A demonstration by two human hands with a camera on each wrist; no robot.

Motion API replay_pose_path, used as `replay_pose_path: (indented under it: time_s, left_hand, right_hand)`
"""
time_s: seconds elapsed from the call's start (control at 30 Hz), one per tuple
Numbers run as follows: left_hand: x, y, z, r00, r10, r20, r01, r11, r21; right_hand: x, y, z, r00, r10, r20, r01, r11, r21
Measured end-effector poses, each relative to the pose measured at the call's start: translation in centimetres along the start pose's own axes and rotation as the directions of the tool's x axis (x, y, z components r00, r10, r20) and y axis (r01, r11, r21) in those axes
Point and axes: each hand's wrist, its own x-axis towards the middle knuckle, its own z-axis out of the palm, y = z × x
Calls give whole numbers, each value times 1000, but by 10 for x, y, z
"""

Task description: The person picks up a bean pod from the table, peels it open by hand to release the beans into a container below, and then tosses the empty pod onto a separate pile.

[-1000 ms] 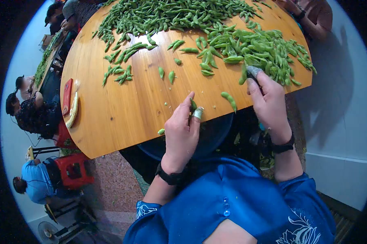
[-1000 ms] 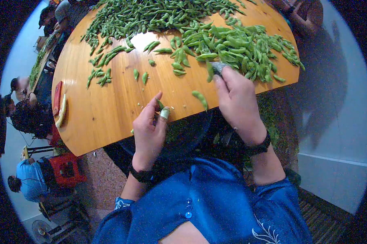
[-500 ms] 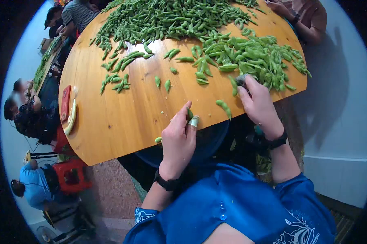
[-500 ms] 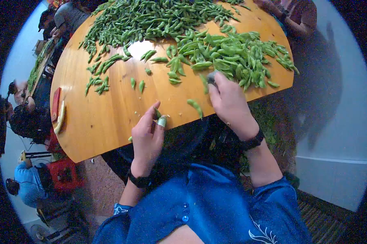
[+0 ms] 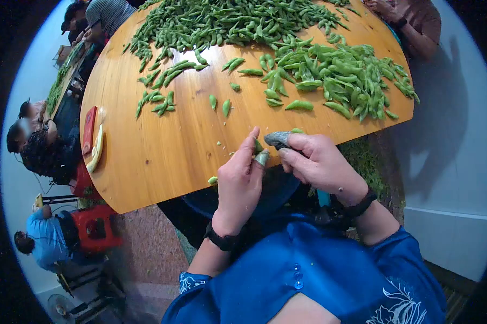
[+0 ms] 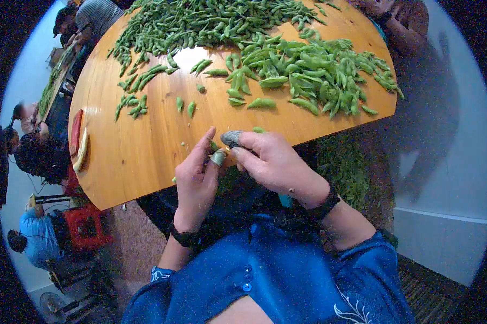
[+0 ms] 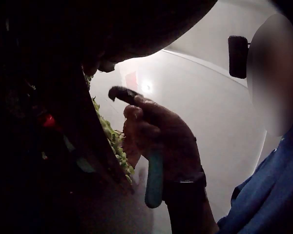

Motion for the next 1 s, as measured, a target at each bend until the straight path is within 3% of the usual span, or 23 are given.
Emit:
replay_pose_path:
  time_s: [0.13,0.2,0.53,0.6,0.73,0.93,1.0]
  left_hand:
    - [-2,-4,1,997,77,-17,-77,997,-27]
    - [-2,-2,0,999,49,4,-49,999,-5]
    - [-3,-1,0,994,111,7,-111,990,89]
    - [-2,-3,-2,987,158,21,-159,978,133]
    - [-2,-10,-5,979,198,38,-201,977,72]
    - [-1,-8,-17,987,85,138,-72,993,-98]
    - [-1,-8,-23,966,-51,254,122,955,-272]
  right_hand:
    - [3,2,7,989,87,115,-99,990,103]
    - [3,7,11,996,24,82,-31,996,82]
    - [-1,5,17,998,50,44,-57,982,182]
    - [-3,4,22,999,-3,-33,10,974,225]
    - [-4,6,23,999,9,-39,1,966,258]
    - [-1,12,23,999,34,-18,-29,972,234]
    - [1,13,22,997,71,42,-81,937,338]
